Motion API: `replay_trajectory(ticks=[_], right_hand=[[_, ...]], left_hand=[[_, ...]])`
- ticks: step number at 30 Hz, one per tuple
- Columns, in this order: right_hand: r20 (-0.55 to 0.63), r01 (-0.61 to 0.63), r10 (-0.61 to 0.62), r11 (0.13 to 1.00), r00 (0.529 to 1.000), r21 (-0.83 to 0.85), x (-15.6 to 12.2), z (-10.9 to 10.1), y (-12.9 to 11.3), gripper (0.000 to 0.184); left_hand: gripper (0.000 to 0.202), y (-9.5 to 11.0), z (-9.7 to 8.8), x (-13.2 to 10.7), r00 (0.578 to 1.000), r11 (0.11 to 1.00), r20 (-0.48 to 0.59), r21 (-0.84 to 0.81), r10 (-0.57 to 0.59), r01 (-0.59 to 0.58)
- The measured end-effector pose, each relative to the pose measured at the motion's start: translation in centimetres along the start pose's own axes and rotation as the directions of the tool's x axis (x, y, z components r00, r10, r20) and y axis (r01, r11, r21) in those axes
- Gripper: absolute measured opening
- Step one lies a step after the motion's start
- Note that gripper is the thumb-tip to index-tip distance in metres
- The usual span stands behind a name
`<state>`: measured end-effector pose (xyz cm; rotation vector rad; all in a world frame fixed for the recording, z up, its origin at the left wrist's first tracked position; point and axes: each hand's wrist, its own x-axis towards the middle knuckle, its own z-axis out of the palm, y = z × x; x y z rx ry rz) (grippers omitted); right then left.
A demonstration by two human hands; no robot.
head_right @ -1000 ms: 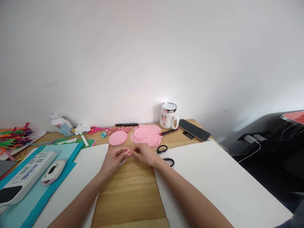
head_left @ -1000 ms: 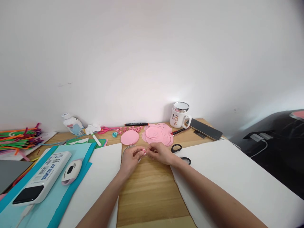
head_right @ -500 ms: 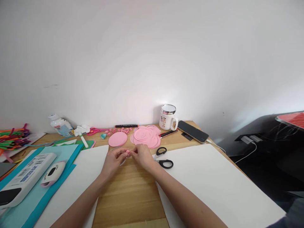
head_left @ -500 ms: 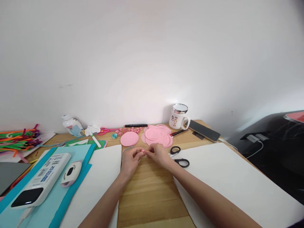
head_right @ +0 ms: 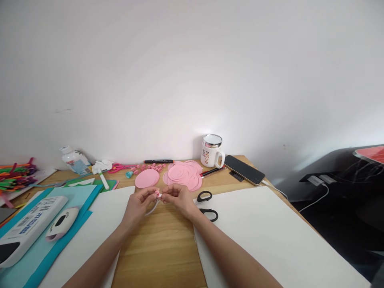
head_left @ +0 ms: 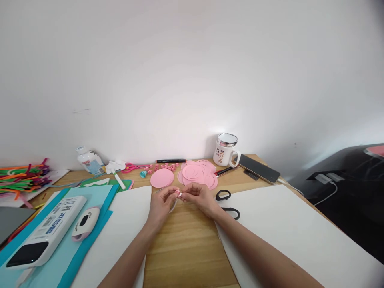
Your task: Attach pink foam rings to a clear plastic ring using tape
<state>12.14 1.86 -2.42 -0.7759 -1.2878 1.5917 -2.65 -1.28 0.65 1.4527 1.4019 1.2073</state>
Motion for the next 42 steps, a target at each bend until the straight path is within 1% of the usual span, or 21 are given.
replay_trajectory(ticks=[5,9,12,16,21,26,30,42], right_hand=[[-0.014,0.040,-0.040,0.998,0.999,-0.039,-0.1,0.0,-0.1,0.029],[0.012,0.078,-0.078,0.991,0.997,-0.106,-0.4,0.3,-0.3,0.025],[0.001,0.059,-0.059,0.992,0.998,-0.110,-0.5,0.5,-0.3,0.026],[-0.029,0.015,-0.019,0.994,0.999,-0.104,-0.5,0.4,-0.1,0.029],[0.003,0.010,-0.010,0.995,1.000,-0.095,-0.4,0.2,-0.2,0.033],[0.007,0.012,-0.012,0.996,1.000,-0.086,-0.5,0.2,-0.4,0.031],[0.020,0.007,-0.006,0.998,1.000,-0.060,-0.5,0.1,-0.6,0.027],[0.070,-0.029,0.028,1.000,0.997,0.012,-0.6,-0.3,-1.0,0.028]], left_hand=[[0.019,0.1,0.2,0.0,0.999,0.998,-0.006,-0.045,-0.047,0.047],[0.021,0.2,0.2,-0.1,0.999,0.998,0.007,-0.048,-0.044,0.044],[0.019,0.1,0.1,-0.1,1.000,1.000,0.018,-0.009,-0.004,0.004],[0.015,-0.1,0.0,-0.2,0.996,0.993,0.007,0.079,0.086,-0.087],[0.015,-0.1,-0.1,-0.2,0.982,0.954,0.046,0.230,0.185,-0.191],[0.016,-0.1,-0.1,-0.3,0.969,0.921,0.088,0.300,0.232,-0.248],[0.014,0.0,-0.1,-0.3,0.970,0.930,0.082,0.276,0.229,-0.243],[0.013,0.4,-0.2,-0.2,0.974,0.958,0.085,0.185,0.208,-0.220]])
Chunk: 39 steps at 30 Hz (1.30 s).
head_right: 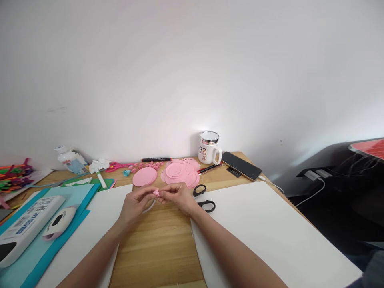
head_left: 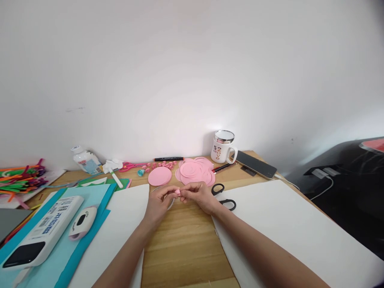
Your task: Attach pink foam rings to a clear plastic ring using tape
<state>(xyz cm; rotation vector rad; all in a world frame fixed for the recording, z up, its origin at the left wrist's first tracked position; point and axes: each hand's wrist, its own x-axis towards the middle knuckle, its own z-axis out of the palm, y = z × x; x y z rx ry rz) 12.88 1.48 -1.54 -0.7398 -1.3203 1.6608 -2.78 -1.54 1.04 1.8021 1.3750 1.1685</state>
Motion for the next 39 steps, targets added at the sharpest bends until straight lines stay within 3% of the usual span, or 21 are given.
replay_trajectory(ticks=[24,39], right_hand=[[-0.013,-0.054,0.054,0.998,0.998,0.010,0.10,-0.03,0.04,0.026],[-0.004,-0.062,0.062,0.997,0.998,0.046,0.10,-0.15,0.26,0.030]], left_hand=[[0.015,0.25,-0.09,-0.09,0.998,0.999,0.058,0.038,0.026,-0.029],[0.014,-0.40,-0.12,-0.11,0.999,0.998,0.025,0.028,0.047,-0.048]])
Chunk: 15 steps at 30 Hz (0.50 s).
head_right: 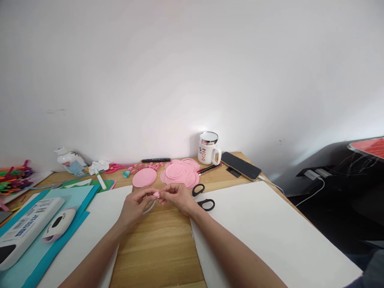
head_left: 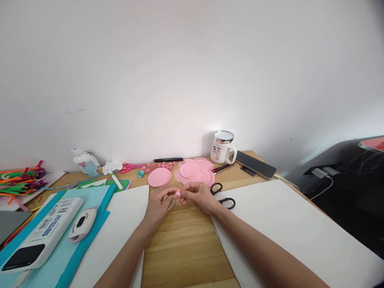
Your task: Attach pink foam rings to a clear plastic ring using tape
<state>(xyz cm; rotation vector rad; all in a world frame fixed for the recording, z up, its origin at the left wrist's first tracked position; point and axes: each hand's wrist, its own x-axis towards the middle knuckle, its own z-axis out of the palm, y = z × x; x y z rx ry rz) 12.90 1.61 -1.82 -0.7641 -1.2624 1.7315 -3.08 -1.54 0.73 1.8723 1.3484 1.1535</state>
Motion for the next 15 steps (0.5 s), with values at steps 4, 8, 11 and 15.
replay_trajectory(ticks=[4,8,11,15], right_hand=[[0.010,0.014,-0.014,1.000,1.000,-0.014,-0.02,-0.07,0.04,0.026],[0.023,0.018,-0.018,1.000,1.000,-0.020,-0.07,-0.13,0.02,0.026],[0.027,0.021,-0.020,0.999,0.999,-0.028,-0.09,-0.12,0.01,0.028],[0.007,0.030,-0.030,0.999,1.000,-0.044,-0.05,0.00,0.17,0.030]], left_hand=[[0.014,0.05,-0.03,-0.02,1.000,1.000,0.015,0.017,0.012,-0.012],[0.013,0.07,-0.08,-0.02,1.000,0.999,0.011,0.030,0.026,-0.027],[0.013,-0.02,-0.06,-0.03,0.999,0.999,0.011,0.037,0.031,-0.032],[0.013,-0.29,0.04,-0.04,0.999,0.998,0.008,0.042,0.037,-0.037]])
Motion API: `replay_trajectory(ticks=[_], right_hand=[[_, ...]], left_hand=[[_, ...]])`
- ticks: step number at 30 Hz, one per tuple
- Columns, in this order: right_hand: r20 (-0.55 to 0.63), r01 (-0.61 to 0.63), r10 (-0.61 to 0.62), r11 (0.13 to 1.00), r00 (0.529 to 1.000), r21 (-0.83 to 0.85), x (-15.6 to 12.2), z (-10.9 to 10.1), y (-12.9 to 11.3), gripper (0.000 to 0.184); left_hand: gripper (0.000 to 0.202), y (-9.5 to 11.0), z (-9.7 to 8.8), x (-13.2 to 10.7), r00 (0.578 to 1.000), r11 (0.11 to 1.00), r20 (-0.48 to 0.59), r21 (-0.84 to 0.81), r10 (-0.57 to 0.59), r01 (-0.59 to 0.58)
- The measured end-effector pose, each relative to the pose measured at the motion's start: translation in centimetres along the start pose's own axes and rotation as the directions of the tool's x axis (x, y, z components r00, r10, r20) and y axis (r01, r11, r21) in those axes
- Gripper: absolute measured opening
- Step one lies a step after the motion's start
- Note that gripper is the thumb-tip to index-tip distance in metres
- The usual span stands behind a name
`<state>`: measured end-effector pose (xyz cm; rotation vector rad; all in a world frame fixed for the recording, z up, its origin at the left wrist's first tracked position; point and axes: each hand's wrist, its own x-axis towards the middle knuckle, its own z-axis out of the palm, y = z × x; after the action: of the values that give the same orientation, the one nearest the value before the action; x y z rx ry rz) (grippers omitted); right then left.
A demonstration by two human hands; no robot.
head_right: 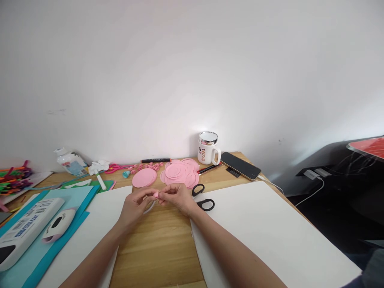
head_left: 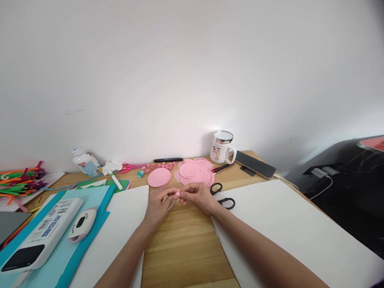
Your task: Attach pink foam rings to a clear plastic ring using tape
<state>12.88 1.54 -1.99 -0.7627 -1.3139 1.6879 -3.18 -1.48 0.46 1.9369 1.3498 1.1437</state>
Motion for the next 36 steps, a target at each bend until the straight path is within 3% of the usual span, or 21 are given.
replay_trajectory(ticks=[6,14,24,27,36], right_hand=[[-0.054,-0.035,0.032,0.998,0.998,-0.044,0.03,0.48,-0.06,0.035],[-0.069,0.024,-0.025,0.999,0.997,-0.021,0.08,0.53,0.13,0.033],[-0.031,0.024,-0.023,1.000,0.999,0.012,0.25,0.24,0.12,0.033],[-0.033,0.013,-0.013,1.000,0.999,0.012,0.28,0.14,0.05,0.032],[-0.021,0.012,-0.011,1.000,1.000,0.028,0.18,0.22,-0.23,0.032]], left_hand=[[0.014,-0.38,0.18,-0.07,0.999,0.999,-0.026,-0.016,-0.037,0.037],[0.014,-0.21,0.29,0.14,0.985,0.975,-0.036,-0.154,-0.167,0.160],[0.024,0.00,0.51,0.27,0.929,0.804,0.054,-0.483,-0.367,0.346],[0.024,-0.13,0.51,0.24,0.929,0.803,0.054,-0.485,-0.367,0.346],[0.016,0.07,0.25,0.40,0.964,0.914,0.003,-0.317,-0.265,0.252]])
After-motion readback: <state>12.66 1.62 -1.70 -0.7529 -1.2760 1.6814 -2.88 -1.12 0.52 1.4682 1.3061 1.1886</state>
